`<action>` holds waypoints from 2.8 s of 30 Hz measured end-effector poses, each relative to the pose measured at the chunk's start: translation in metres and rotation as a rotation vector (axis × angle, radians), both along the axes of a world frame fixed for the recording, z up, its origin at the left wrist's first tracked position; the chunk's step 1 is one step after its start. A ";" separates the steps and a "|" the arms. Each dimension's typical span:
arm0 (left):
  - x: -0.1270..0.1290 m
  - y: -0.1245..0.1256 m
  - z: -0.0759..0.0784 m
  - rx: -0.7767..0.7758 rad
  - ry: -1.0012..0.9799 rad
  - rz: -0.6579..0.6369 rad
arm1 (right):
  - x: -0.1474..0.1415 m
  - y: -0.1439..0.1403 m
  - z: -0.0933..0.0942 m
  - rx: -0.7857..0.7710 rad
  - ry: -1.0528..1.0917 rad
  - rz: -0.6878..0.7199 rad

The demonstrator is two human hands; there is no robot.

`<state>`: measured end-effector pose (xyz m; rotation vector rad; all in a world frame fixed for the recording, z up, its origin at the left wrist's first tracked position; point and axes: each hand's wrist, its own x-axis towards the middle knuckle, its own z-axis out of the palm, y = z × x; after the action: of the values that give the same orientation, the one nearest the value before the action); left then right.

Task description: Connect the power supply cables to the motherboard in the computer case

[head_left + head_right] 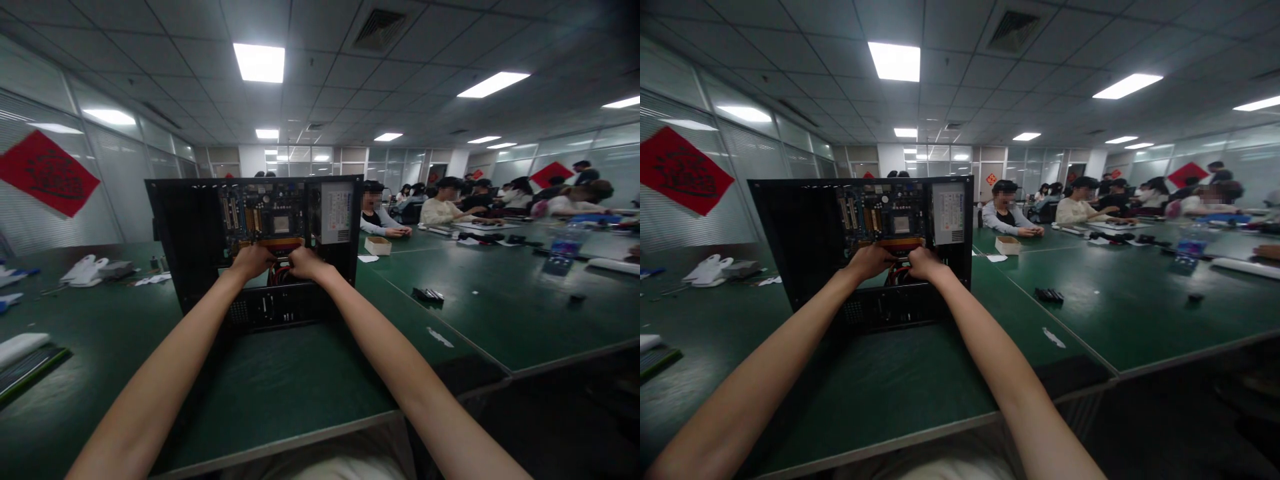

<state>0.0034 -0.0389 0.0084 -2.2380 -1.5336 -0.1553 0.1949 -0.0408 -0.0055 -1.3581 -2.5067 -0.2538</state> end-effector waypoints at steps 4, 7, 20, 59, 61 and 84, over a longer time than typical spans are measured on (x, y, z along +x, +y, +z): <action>0.002 -0.002 0.001 0.023 -0.002 -0.023 | 0.000 0.000 0.001 -0.003 0.011 0.001; 0.005 -0.003 0.002 0.028 -0.019 -0.025 | 0.000 0.000 0.001 0.007 0.019 0.006; 0.010 -0.006 0.001 0.049 -0.032 -0.015 | -0.003 0.000 0.001 0.097 0.070 0.096; 0.009 -0.010 0.002 -0.011 -0.067 -0.023 | -0.016 0.010 0.002 0.245 -0.208 0.044; 0.009 -0.010 0.002 -0.010 -0.062 -0.027 | -0.017 0.010 0.001 0.241 -0.208 0.043; 0.007 -0.008 0.001 0.005 -0.108 -0.017 | -0.016 0.012 0.000 0.177 -0.125 0.033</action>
<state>0.0105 -0.0466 0.0094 -2.2723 -1.5673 -0.2895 0.1791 -0.0284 -0.0051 -1.2653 -2.5339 -0.5556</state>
